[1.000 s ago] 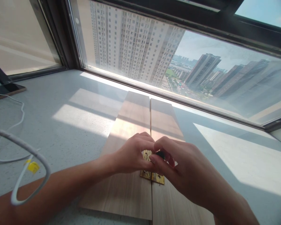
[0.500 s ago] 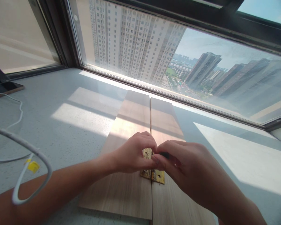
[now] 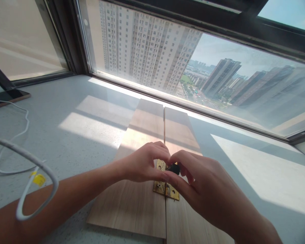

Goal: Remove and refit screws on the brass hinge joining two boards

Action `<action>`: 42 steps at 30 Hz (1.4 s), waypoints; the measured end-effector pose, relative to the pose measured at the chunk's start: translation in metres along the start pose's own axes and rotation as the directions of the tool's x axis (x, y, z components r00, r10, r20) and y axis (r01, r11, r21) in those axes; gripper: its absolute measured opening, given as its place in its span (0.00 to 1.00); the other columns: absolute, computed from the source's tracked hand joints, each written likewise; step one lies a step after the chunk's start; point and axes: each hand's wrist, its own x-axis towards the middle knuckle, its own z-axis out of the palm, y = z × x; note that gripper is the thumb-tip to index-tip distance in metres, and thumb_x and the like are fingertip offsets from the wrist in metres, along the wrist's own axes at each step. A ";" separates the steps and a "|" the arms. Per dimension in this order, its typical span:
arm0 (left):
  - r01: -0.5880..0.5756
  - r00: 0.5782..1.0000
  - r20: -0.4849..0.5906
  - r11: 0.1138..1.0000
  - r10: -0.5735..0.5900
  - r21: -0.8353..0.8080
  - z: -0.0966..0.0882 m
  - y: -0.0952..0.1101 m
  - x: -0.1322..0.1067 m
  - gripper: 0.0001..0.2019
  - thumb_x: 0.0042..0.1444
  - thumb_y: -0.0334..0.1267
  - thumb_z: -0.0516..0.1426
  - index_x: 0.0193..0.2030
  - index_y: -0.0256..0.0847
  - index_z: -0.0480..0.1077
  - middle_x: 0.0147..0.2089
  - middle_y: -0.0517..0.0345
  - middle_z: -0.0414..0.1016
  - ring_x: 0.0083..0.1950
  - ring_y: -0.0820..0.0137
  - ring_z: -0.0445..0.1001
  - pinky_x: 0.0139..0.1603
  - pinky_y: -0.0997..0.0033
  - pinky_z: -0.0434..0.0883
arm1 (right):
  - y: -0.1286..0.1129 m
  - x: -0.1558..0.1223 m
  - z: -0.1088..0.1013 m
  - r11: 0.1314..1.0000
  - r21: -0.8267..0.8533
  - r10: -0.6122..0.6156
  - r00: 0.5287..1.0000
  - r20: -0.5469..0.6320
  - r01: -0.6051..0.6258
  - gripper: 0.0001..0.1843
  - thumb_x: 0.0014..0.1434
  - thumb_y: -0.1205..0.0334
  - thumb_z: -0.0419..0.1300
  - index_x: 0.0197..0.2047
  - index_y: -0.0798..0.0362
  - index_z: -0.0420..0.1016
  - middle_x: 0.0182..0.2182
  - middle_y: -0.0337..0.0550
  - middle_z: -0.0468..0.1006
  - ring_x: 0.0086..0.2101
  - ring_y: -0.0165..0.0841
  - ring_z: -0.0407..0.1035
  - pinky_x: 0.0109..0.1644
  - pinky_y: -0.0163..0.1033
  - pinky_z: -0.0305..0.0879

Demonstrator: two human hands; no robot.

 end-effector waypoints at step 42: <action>0.148 0.942 -0.323 0.974 -0.086 0.174 0.015 -0.008 -0.005 0.26 0.39 0.53 0.69 0.18 0.37 0.61 0.22 0.63 0.64 0.26 0.75 0.60 0.27 0.73 0.55 | 0.009 0.010 0.018 0.934 -0.321 0.271 0.896 0.353 -0.156 0.10 0.55 0.53 0.62 0.27 0.48 0.73 0.25 0.40 0.76 0.26 0.35 0.68 0.26 0.38 0.45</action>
